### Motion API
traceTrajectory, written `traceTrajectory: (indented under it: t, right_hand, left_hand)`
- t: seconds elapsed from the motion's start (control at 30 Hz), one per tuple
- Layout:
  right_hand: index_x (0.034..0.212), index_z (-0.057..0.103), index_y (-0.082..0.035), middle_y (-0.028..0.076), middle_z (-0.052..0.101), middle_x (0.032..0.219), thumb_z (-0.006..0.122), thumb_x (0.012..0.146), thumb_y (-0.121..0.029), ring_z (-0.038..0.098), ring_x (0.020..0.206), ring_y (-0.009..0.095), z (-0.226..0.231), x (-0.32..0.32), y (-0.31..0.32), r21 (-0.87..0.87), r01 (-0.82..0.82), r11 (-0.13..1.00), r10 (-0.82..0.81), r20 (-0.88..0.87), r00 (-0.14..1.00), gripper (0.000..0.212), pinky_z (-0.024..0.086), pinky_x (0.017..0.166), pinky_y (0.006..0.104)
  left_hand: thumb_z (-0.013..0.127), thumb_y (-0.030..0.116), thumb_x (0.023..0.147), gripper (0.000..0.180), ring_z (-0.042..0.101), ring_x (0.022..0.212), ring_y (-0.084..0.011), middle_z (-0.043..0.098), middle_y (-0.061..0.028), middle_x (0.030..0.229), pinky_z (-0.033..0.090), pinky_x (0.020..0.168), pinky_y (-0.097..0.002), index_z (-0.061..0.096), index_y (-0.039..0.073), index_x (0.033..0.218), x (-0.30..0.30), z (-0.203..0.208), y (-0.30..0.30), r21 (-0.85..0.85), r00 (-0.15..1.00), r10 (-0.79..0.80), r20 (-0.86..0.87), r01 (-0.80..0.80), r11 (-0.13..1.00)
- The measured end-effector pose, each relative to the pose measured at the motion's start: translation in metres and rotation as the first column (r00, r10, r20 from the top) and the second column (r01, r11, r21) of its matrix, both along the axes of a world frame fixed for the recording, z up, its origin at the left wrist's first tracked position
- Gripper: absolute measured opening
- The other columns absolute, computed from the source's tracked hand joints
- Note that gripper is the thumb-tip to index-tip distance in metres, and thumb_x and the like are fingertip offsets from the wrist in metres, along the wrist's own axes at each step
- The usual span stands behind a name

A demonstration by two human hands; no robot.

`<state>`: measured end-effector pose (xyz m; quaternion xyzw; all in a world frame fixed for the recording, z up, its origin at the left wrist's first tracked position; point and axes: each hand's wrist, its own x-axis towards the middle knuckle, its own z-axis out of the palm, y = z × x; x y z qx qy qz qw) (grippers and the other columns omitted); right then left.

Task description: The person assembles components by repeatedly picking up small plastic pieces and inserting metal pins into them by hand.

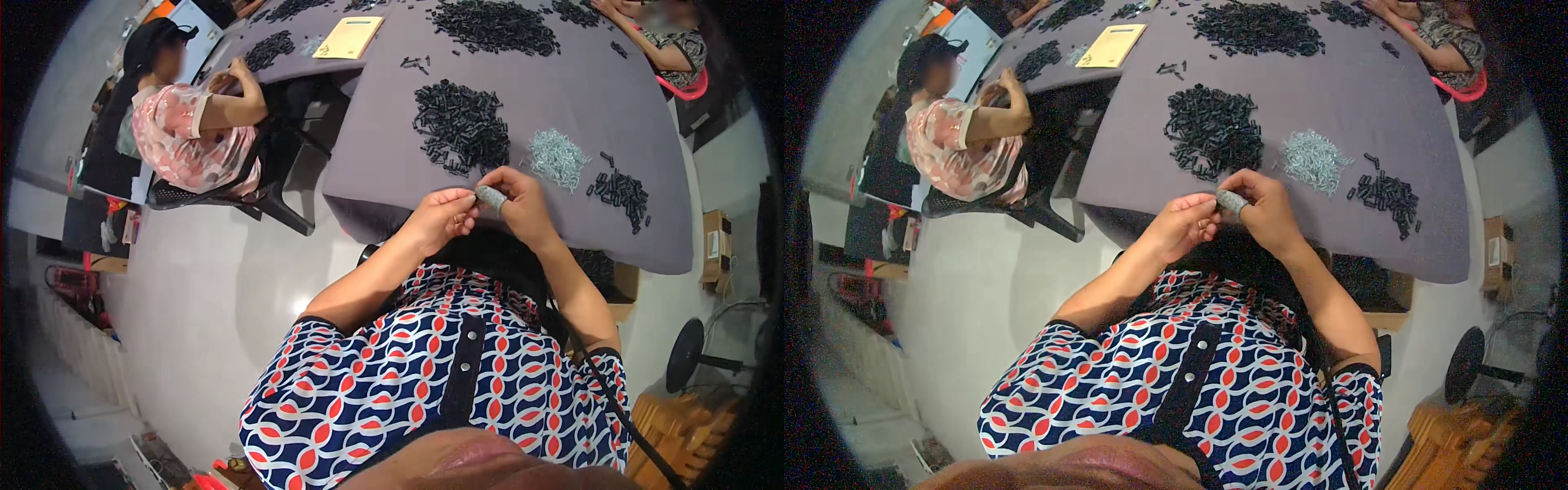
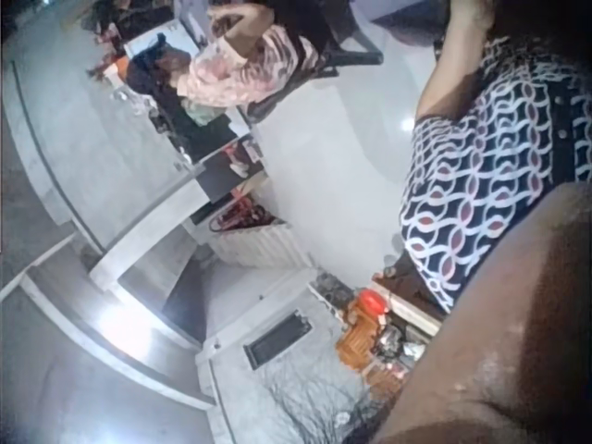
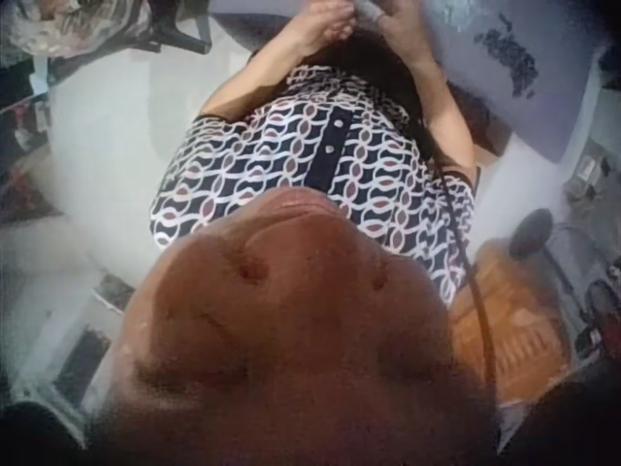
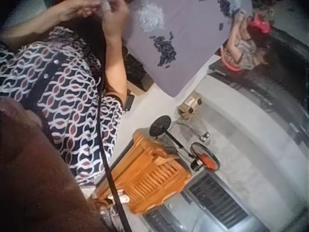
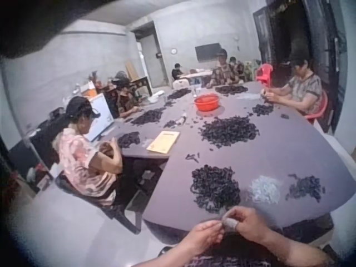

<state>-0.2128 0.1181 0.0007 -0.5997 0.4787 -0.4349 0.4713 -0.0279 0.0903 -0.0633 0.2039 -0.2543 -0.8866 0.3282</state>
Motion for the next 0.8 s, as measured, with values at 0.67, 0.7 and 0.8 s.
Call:
traceTrajectory:
  t: [0.67,0.7,0.8]
  right_hand:
    - [0.096,0.063,-0.001,0.010,0.063,0.084,0.065,0.074,0.007,0.064,0.078,0.022,0.026,-0.011,0.015,-0.283,-0.127,0.951,-0.023,-0.475,0.880,0.023,0.050,0.073,0.0316]
    - [0.095,0.063,-0.001,0.012,0.063,0.085,0.065,0.073,0.007,0.063,0.080,0.026,0.029,-0.010,0.016,-0.350,-0.172,0.921,-0.045,-0.533,0.845,0.023,0.050,0.073,0.0341]
    - [0.093,0.063,-0.002,0.014,0.064,0.086,0.065,0.073,0.007,0.062,0.083,0.033,0.037,-0.008,0.022,-0.395,-0.220,0.892,-0.070,-0.601,0.796,0.022,0.050,0.073,0.0382]
  left_hand:
    - [0.064,0.015,0.095,0.012,0.059,0.061,-0.0075,0.067,-0.0013,0.078,0.046,0.056,-0.0191,0.069,0.004,0.098,-0.006,0.006,-0.004,-0.258,0.961,-0.012,0.276,0.086,0.962]
    - [0.064,0.015,0.095,0.012,0.059,0.061,-0.0075,0.067,-0.0013,0.078,0.046,0.056,-0.0191,0.069,0.004,0.098,-0.008,0.007,-0.001,-0.262,0.961,-0.014,0.276,0.089,0.961]
    - [0.065,0.014,0.094,0.013,0.056,0.060,-0.0059,0.067,-0.0001,0.076,0.044,0.055,-0.0188,0.070,0.003,0.099,-0.010,0.018,0.009,-0.491,0.931,0.187,0.314,-0.009,0.871]
